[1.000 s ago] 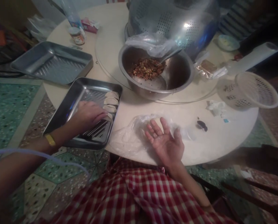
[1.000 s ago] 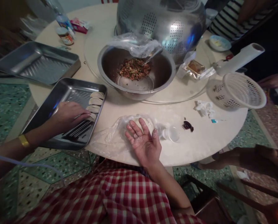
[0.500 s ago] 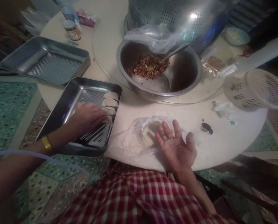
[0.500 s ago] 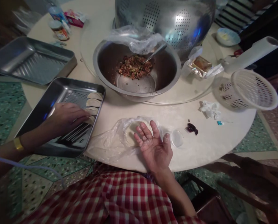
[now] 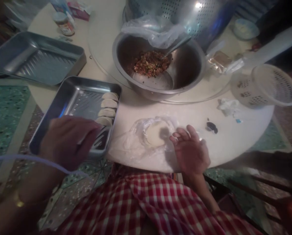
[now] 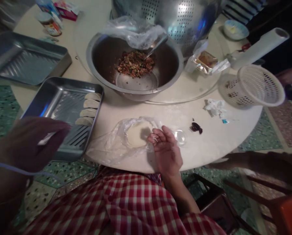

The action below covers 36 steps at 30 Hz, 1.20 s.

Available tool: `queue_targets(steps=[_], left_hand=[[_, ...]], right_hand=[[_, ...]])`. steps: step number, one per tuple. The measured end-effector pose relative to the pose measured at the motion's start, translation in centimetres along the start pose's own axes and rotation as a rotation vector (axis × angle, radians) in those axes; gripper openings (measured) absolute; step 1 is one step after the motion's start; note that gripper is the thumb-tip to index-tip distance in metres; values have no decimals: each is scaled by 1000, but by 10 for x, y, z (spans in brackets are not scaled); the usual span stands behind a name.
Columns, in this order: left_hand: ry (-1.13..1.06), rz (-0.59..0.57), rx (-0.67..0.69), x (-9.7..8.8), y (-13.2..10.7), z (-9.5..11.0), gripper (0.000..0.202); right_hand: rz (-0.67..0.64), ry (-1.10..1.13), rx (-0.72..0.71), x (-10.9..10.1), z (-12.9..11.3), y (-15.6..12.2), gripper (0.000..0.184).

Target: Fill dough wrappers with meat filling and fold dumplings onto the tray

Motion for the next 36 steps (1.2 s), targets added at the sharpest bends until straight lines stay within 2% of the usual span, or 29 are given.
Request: queue_targets(steps=[3, 6, 8, 10, 14, 18, 21, 29, 36], left_hand=[[-175, 6, 68, 29, 2, 44, 39], [-214, -85, 117, 67, 10, 67, 37], [-178, -139, 143, 93, 20, 71, 32], [-121, -171, 110, 114, 31, 70, 33], [-43, -146, 101, 139, 54, 62, 36], [1, -159, 113, 152, 70, 54, 39], [-42, -285, 60, 158, 78, 49, 42], [37, -263, 154, 149, 91, 51, 35], [60, -327, 117, 150, 90, 48, 34]], right_hand=[[-13, -66, -52, 0, 6, -12, 26], [-36, -165, -72, -6, 13, -23, 21], [-26, -247, -64, -12, 15, -27, 20], [-8, -315, -54, -17, 14, -31, 19], [-38, -367, -50, -19, 11, -35, 20], [-74, -354, -74, -21, 11, -37, 21], [-82, -347, -101, -25, 15, -38, 20], [-59, -314, -184, -29, 31, -30, 19], [-64, -322, -219, -28, 36, -30, 18]])
Point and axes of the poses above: each hand's wrist, its own y-axis towards the middle knuckle, its own x-axis out of the palm, z = x × y, the point moved 1 cm from there along y, towards the middle knuckle, and after that the axes turned 8 degrees about -y, right-handed, at the moved point
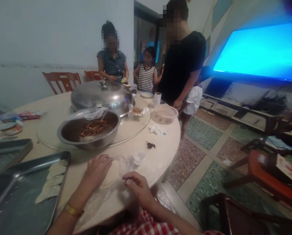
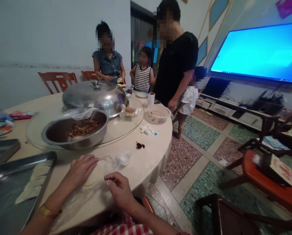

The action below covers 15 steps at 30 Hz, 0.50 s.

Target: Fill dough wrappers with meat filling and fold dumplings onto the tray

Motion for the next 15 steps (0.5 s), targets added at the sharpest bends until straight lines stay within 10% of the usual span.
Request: queue_targets(steps=[15], left_hand=[[13, -69, -26, 1, 4, -8, 34]], right_hand=[[-18, -578, -430, 27, -5, 54, 38]])
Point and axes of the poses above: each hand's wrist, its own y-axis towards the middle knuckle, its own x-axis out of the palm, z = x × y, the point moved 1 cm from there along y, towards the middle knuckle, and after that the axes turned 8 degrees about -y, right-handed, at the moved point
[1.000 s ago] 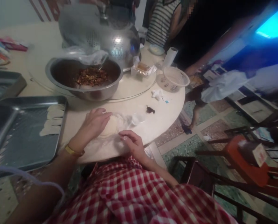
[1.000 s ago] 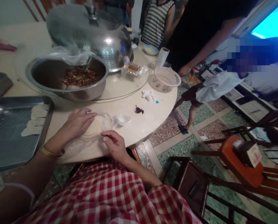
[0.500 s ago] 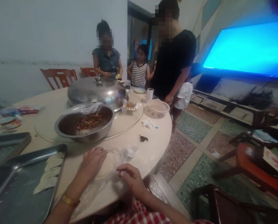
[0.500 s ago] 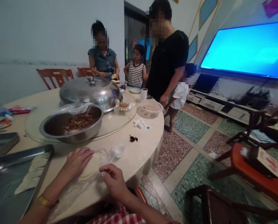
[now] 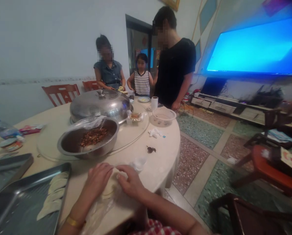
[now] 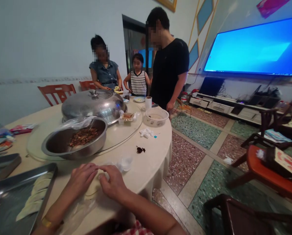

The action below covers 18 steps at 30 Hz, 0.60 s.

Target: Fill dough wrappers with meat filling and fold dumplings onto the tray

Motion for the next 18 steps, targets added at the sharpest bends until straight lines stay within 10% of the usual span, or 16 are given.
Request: queue_targets(steps=[18], left_hand=[[146, 42, 48, 1, -4, -20, 36]], right_hand=[[-213, -126, 80, 17, 6, 16, 56]])
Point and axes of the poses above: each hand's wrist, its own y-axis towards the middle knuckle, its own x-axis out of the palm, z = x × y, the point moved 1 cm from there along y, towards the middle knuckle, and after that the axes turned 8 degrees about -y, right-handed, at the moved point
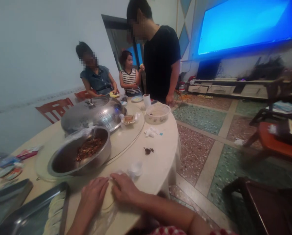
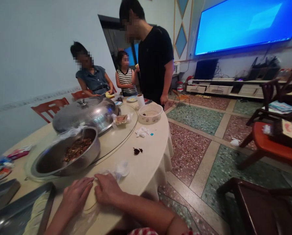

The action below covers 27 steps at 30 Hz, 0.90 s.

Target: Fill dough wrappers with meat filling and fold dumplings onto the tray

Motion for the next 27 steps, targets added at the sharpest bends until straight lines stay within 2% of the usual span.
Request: queue_targets(steps=[9, 15, 19, 23, 27], left_hand=[[12, 3, 46, -5, -4, -9, 36], [-21, 29, 43, -4, -4, -9, 37], [-63, 84, 69, -6, -2, -2, 38], [-42, 210, 150, -14, -3, 12, 39], [-72, 200, 55, -17, -9, 27, 39]], right_hand=[[17, 19, -31, 3, 1, 2, 54], [64, 77, -60, 0, -2, 3, 43], [104, 136, -49, -4, -5, 3, 40], [124, 189, 26, -7, -3, 3, 37], [72, 276, 109, -13, 4, -2, 39]])
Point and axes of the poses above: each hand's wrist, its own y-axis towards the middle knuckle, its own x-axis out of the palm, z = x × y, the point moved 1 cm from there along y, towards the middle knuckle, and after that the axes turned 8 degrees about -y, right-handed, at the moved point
